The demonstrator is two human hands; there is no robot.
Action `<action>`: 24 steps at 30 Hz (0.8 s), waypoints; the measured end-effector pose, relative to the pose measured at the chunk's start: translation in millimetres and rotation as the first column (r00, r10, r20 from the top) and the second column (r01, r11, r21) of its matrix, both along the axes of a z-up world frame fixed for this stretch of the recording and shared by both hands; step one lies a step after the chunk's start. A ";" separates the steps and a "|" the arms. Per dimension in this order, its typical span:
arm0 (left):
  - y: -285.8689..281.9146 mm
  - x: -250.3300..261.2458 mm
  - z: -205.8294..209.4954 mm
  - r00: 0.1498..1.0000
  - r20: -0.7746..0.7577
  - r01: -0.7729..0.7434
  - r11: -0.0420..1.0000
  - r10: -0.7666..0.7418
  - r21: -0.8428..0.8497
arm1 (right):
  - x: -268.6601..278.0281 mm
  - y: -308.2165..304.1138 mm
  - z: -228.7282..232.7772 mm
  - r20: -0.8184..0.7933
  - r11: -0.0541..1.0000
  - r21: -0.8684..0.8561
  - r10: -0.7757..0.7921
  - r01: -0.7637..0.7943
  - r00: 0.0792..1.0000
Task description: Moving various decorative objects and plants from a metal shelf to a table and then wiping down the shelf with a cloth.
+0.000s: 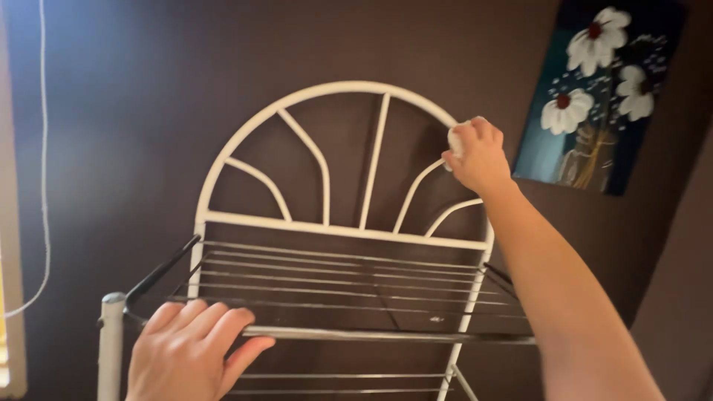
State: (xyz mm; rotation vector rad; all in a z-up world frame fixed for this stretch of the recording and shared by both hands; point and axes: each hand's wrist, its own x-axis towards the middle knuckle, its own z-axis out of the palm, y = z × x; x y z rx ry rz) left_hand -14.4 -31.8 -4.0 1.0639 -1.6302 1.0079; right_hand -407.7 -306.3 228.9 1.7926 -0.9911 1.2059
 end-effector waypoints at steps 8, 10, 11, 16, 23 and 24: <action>-3.2 -10.0 -5.8 0.999 -0.034 0.005 1.000 -0.005 0.016 | 69.2 -6.5 -90.6 -0.529 0.929 0.040 -0.292 0.367 0.797; -5.1 -4.2 -11.2 0.999 -0.040 0.005 0.999 -0.004 0.034 | 63.5 -7.3 -79.6 -0.684 0.947 0.017 -0.224 0.322 0.694; -7.7 1.0 -16.0 0.999 -0.036 0.005 0.999 -0.003 0.047 | 49.6 -17.8 -58.8 -0.627 0.952 0.012 -0.230 0.305 0.745; -14.9 16.1 -30.3 0.999 -0.029 0.017 0.997 -0.014 0.081 | 37.9 -3.6 -29.2 -0.383 0.935 -0.093 -0.351 0.343 0.854; -6.4 -28.4 0.5 0.997 0.028 0.070 0.994 -0.068 -0.081 | 50.0 37.6 -88.2 -0.438 0.907 0.415 0.135 0.067 0.889; -1.7 -42.9 7.2 0.993 0.056 0.113 0.984 -0.106 -0.140 | 48.3 48.2 -88.6 -0.256 0.797 0.603 0.138 0.046 0.957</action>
